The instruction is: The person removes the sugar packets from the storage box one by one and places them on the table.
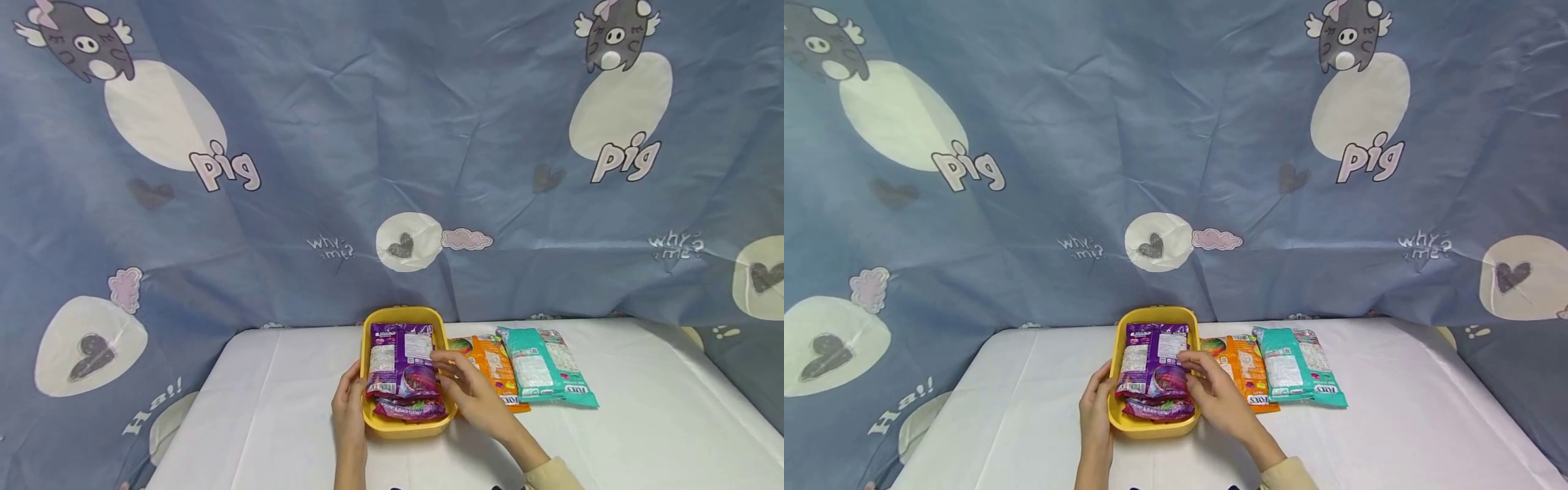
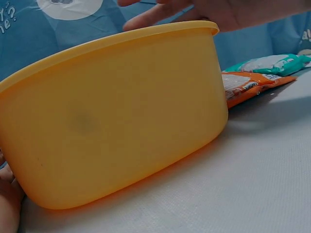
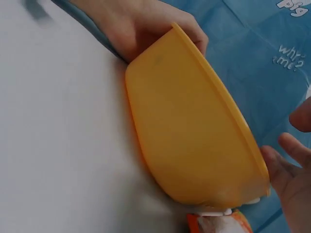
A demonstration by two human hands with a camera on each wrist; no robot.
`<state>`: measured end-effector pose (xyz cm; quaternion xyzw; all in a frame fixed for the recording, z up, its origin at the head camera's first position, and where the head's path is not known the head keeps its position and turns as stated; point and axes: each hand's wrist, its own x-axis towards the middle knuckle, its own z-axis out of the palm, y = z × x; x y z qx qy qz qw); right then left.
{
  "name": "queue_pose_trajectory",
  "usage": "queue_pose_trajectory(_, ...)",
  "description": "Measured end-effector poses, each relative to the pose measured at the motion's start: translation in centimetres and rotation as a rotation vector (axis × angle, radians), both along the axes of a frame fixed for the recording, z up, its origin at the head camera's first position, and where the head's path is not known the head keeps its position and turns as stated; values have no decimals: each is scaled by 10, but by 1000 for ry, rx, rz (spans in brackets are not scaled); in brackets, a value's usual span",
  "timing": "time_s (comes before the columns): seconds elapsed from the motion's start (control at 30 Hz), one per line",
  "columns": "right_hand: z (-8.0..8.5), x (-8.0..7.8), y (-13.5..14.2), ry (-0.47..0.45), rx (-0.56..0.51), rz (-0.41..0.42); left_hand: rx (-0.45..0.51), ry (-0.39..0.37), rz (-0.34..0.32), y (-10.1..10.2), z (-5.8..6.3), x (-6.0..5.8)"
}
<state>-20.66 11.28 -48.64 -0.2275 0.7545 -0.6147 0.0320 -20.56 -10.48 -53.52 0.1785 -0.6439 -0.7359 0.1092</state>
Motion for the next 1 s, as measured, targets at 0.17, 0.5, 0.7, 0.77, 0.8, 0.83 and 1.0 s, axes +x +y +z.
queue_pose_trajectory(0.17, 5, -2, -5, 17, 56, -20, -1, -2, 4, 0, -1, -1)
queue_pose_trajectory(0.5, 10, -11, -14, -44, 111, -13, -3, -2, 4, -1, -1, -1)
queue_pose_trajectory(0.7, 13, -16, -18, -64, 99, -22, -7, 27, -26, 0, 1, -5)
queue_pose_trajectory(0.77, 13, -17, -18, -62, 97, -20, -5, 29, -26, -1, 1, -5)
queue_pose_trajectory(0.8, 13, -17, -19, -63, 98, -15, -7, 23, -22, -1, 1, -4)
queue_pose_trajectory(0.83, 13, -18, -20, -64, 101, -11, -7, 19, -18, -1, 1, -4)
queue_pose_trajectory(1.0, 12, -18, -25, -90, 104, -21, -8, -15, -4, -2, -1, 0)
